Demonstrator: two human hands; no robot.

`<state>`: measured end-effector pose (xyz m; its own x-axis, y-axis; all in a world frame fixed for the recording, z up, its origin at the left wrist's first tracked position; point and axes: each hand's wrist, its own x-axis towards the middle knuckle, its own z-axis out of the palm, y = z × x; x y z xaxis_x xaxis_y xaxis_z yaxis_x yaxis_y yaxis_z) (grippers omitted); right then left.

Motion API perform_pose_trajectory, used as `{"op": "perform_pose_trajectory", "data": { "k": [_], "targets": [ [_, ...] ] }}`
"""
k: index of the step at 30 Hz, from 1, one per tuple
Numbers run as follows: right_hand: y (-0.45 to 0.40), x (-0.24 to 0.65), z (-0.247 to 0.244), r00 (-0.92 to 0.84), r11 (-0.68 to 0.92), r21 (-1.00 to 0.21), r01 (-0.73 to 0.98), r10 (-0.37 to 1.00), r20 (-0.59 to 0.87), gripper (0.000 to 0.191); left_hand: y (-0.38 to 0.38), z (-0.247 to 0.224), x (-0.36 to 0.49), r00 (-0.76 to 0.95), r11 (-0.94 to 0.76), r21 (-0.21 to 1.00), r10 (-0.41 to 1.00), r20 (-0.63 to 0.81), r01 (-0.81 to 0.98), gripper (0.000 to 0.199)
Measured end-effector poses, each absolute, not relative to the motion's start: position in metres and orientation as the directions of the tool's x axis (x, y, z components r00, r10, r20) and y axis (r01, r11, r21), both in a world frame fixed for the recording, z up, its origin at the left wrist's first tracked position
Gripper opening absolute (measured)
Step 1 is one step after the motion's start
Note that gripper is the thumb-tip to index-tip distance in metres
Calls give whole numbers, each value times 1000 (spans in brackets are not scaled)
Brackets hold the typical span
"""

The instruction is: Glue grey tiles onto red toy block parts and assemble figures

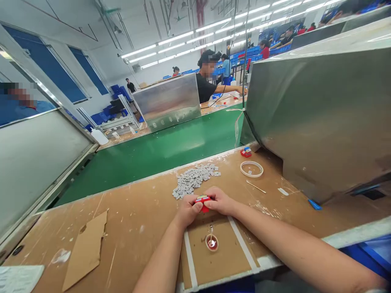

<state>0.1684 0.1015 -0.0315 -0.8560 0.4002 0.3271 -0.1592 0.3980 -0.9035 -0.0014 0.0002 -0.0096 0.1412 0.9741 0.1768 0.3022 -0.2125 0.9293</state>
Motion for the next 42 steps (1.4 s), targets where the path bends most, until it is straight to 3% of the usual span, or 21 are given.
{"op": "perform_pose_trajectory", "data": {
  "k": [42],
  "targets": [
    [104, 173, -41, -852, 443, -891, -96, 427, 304, 79, -1, -20, -3, 166, -205, 950, 972, 168, 234, 83]
  ]
}}
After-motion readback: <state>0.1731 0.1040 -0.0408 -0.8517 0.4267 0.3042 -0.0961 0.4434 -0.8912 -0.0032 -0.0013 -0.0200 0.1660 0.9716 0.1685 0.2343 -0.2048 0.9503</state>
